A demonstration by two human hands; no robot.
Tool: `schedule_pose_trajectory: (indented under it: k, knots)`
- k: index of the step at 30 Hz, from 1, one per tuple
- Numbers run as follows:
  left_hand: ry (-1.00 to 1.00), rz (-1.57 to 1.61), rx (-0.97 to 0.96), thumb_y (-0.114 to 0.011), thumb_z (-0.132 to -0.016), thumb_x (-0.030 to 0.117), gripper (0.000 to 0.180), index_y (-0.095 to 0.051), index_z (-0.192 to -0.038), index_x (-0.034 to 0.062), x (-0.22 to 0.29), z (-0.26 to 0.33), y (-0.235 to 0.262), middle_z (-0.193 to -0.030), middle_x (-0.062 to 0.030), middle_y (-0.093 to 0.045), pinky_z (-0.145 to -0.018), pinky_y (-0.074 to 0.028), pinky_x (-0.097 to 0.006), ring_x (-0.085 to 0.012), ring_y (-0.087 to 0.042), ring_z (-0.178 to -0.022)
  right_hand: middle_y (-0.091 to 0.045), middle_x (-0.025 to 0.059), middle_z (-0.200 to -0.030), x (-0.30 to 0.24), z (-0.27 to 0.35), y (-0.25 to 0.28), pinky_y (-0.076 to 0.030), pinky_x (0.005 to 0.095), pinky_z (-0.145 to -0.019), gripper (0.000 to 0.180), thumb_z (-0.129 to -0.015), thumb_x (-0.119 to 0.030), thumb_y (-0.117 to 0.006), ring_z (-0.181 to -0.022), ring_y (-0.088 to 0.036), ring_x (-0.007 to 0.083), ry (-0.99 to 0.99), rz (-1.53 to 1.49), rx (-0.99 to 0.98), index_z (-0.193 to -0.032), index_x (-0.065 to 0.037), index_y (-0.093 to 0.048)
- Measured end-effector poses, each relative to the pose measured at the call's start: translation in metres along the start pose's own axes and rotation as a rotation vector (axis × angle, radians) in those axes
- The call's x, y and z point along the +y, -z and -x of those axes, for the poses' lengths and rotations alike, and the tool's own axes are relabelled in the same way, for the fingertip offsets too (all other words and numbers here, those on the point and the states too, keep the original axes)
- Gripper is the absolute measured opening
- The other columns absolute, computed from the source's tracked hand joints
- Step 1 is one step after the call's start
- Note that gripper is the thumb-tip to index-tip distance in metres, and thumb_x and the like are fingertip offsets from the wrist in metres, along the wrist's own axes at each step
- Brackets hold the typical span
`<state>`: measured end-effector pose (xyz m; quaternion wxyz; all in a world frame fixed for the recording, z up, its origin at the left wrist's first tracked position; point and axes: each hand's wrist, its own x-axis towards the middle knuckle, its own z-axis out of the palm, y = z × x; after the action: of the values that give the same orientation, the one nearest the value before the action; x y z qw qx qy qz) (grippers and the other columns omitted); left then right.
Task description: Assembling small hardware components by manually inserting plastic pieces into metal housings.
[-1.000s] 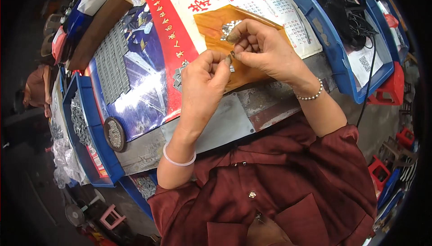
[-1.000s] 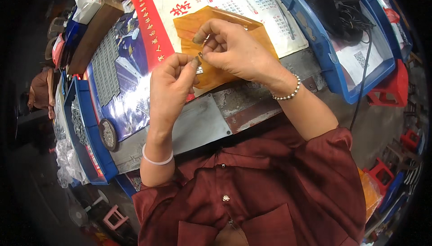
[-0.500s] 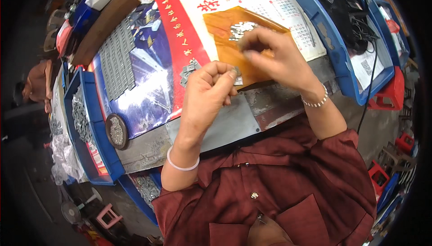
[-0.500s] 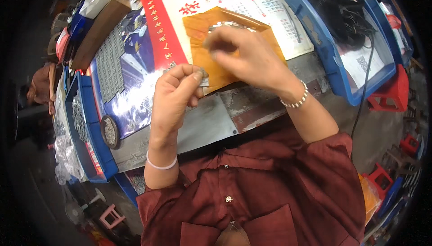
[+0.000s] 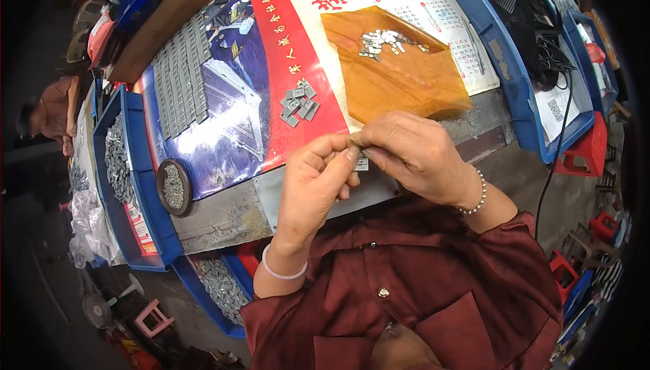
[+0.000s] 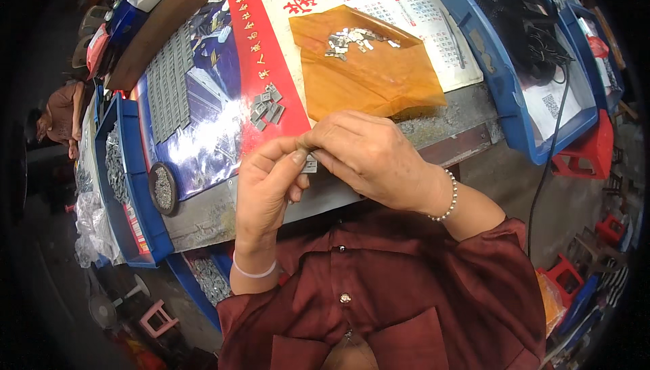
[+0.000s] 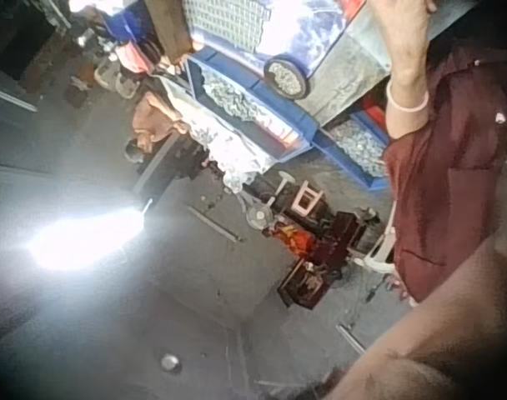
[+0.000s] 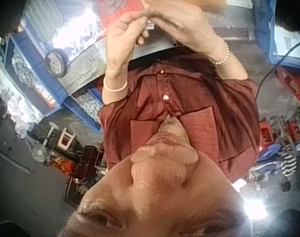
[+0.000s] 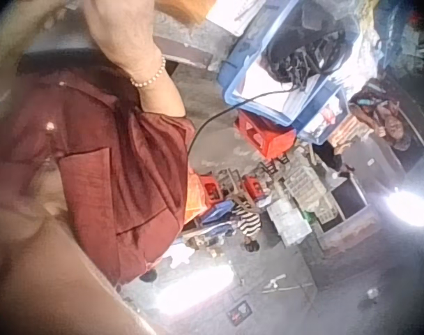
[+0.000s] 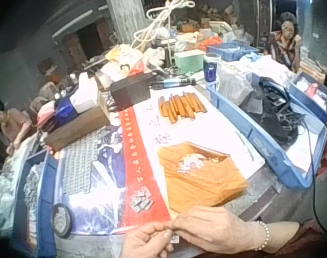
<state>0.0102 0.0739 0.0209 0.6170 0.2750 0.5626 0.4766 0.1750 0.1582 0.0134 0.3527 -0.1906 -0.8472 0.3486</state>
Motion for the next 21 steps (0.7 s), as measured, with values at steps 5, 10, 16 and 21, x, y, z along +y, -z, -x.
schedule_pose_trajectory:
  k: [5,10,16,21]
  knots:
    - [-0.019,0.027,0.015,-0.057,-0.094,0.015,0.021,-0.063,-0.107,-0.0013,-0.007,0.003,0.000,-0.069,0.0000,-0.060,-0.049,-0.036,-0.016,-0.0022,-0.048,-0.053,-0.062,0.0123,-0.086,-0.001,0.004,-0.004,-0.050,0.0342,-0.066,0.017,-0.079,0.002,-0.065,-0.077,-0.063,0.0285,-0.055,-0.013,0.005,-0.096,0.000,-0.063]
    - [-0.040,0.032,0.016,-0.058,-0.094,0.013,0.021,-0.062,-0.109,-0.0015,-0.004,0.004,-0.005,-0.071,0.0002,-0.060,-0.050,-0.038,-0.017,-0.0021,-0.050,-0.057,-0.065,0.0087,-0.092,0.003,0.007,-0.009,-0.049,0.0265,-0.073,0.011,-0.086,0.000,-0.061,-0.083,-0.063,0.0146,-0.420,-0.513,0.151,-0.096,0.003,-0.063]
    - [-0.116,0.070,0.017,-0.057,-0.095,0.012,0.020,-0.060,-0.109,-0.0016,-0.011,0.002,-0.014,-0.071,0.0013,-0.059,-0.051,-0.039,-0.017,-0.0016,-0.050,-0.060,-0.061,0.0086,-0.102,0.002,0.006,-0.017,-0.046,0.0263,-0.084,0.010,-0.088,0.000,-0.061,-0.092,-0.058,0.0127,-0.602,-0.997,0.230,-0.097,0.002,-0.064]
    - [-0.180,0.090,0.032,-0.058,-0.094,0.011,0.015,-0.061,-0.102,-0.0013,-0.019,0.002,-0.012,-0.072,0.0011,-0.060,-0.050,-0.039,-0.017,-0.0019,-0.051,-0.059,-0.062,0.0077,-0.100,0.001,0.009,-0.022,-0.047,0.0260,-0.083,0.011,-0.090,-0.002,-0.059,-0.091,-0.058,0.0119,-0.609,-1.069,0.214,-0.099,0.002,-0.064]
